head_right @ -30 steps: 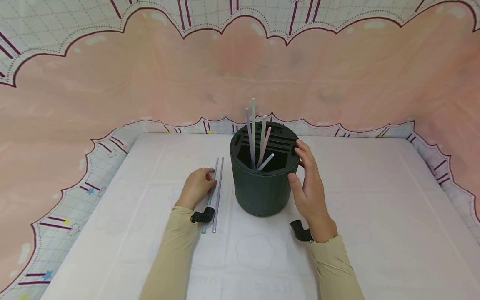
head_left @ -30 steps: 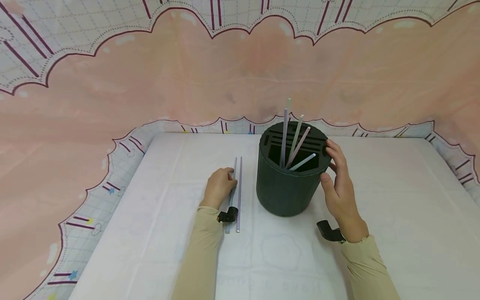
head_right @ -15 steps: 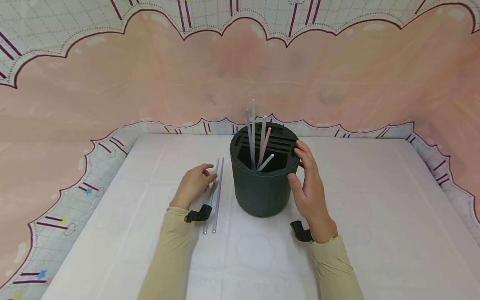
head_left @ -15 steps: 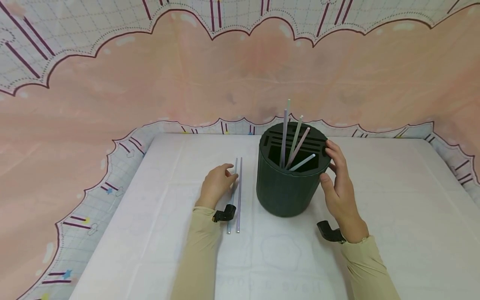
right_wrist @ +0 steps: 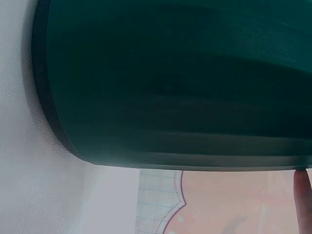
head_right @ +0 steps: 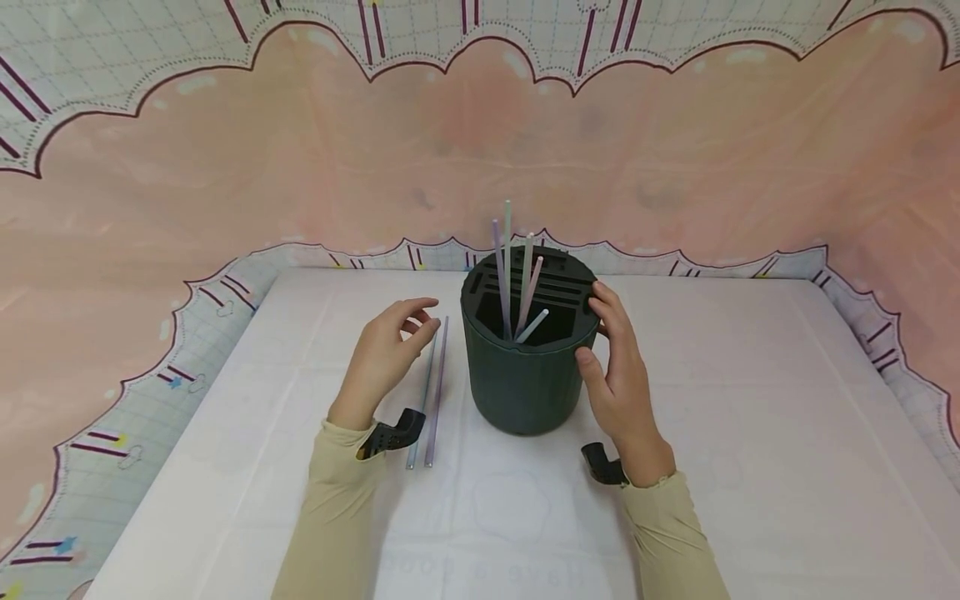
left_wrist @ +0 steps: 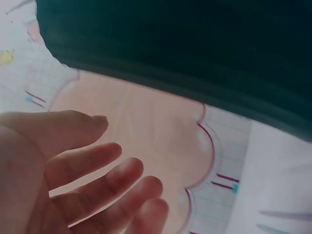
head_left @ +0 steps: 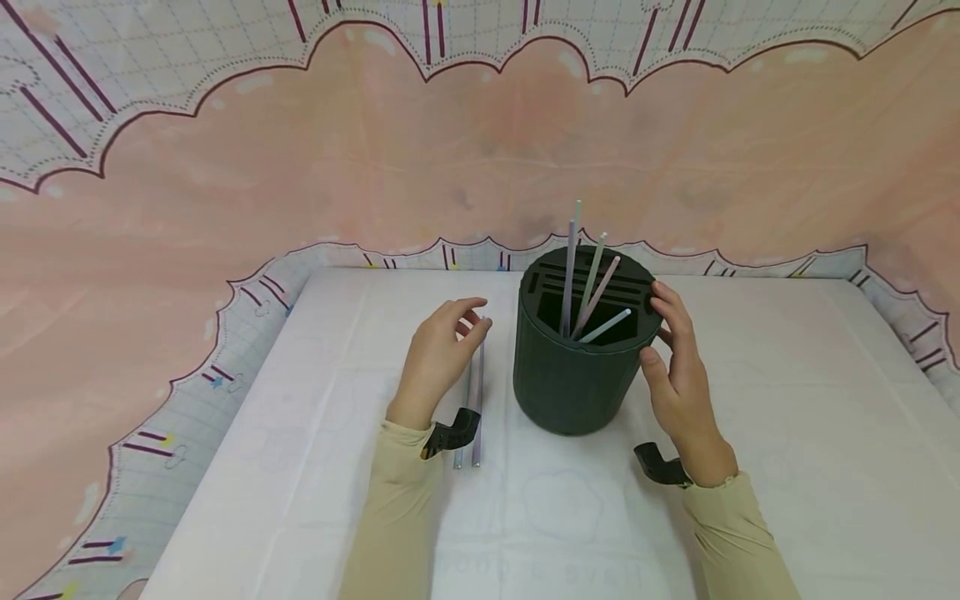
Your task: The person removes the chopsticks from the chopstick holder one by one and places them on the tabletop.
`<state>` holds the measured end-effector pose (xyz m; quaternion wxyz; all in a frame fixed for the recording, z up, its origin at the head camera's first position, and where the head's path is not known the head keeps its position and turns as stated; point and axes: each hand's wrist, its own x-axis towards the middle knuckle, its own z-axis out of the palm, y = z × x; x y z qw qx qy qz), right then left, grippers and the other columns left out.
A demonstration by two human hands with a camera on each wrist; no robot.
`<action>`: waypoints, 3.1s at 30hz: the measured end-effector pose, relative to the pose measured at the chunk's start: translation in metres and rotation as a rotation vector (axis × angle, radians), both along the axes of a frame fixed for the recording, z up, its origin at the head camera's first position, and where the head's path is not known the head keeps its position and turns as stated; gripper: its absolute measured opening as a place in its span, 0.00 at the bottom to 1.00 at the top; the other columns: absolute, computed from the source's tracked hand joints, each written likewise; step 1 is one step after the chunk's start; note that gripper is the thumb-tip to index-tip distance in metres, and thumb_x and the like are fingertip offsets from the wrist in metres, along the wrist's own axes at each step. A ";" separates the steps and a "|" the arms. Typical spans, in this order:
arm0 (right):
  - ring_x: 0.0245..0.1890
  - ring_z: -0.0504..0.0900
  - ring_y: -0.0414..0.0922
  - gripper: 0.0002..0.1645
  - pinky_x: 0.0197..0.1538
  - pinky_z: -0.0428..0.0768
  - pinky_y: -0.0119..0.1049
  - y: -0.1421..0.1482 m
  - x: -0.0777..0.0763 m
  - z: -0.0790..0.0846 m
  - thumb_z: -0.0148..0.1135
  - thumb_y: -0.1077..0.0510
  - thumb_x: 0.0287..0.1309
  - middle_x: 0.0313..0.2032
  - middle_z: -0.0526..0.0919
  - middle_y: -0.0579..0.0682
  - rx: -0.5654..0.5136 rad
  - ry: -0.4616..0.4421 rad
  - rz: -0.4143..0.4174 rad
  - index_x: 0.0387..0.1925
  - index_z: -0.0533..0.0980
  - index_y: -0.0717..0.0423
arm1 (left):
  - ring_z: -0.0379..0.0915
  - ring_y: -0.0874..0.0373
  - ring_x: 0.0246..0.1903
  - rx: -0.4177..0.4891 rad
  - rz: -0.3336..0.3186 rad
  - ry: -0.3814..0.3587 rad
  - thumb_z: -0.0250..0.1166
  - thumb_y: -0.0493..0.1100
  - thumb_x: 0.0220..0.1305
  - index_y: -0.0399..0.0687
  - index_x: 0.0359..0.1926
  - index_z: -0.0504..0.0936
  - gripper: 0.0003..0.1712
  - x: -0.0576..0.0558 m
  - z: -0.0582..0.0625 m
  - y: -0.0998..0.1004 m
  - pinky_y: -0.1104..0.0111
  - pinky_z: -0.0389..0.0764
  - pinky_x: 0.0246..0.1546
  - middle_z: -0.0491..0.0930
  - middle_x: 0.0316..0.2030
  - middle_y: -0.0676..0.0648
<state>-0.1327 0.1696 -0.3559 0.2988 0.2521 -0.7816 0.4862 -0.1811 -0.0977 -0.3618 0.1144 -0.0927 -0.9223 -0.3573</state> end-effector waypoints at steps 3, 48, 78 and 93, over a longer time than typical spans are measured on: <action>0.63 0.54 0.52 0.37 0.52 0.61 0.59 0.000 0.000 0.000 0.43 0.43 0.63 0.64 0.54 0.60 -0.002 -0.002 0.002 0.59 0.55 0.69 | 0.70 0.63 0.33 0.030 -0.022 0.072 0.56 0.49 0.61 0.54 0.50 0.76 0.17 0.005 0.009 0.005 0.70 0.71 0.30 0.74 0.34 0.56; 0.63 0.55 0.53 0.37 0.49 0.62 0.59 0.001 0.000 -0.001 0.43 0.42 0.63 0.64 0.54 0.61 -0.010 0.011 0.007 0.59 0.56 0.70 | 0.61 0.57 0.56 0.030 -0.243 0.501 0.59 0.48 0.60 0.49 0.40 0.81 0.11 0.053 0.037 0.084 0.57 0.53 0.59 0.74 0.48 0.51; 0.63 0.55 0.52 0.35 0.51 0.63 0.58 0.003 -0.001 0.002 0.43 0.44 0.63 0.64 0.55 0.60 0.005 -0.011 -0.008 0.58 0.57 0.70 | 0.73 0.56 0.39 0.671 -0.378 0.553 0.59 0.34 0.58 0.38 0.37 0.76 0.06 0.073 0.071 0.070 0.63 0.75 0.42 0.76 0.37 0.45; 0.63 0.54 0.52 0.35 0.52 0.61 0.58 0.003 0.000 0.000 0.44 0.44 0.63 0.64 0.54 0.60 -0.007 -0.010 -0.003 0.59 0.56 0.69 | 0.75 0.44 0.30 1.047 -0.229 0.745 0.55 0.37 0.62 0.23 0.39 0.67 0.15 0.072 0.087 0.026 0.54 0.77 0.32 0.73 0.31 0.34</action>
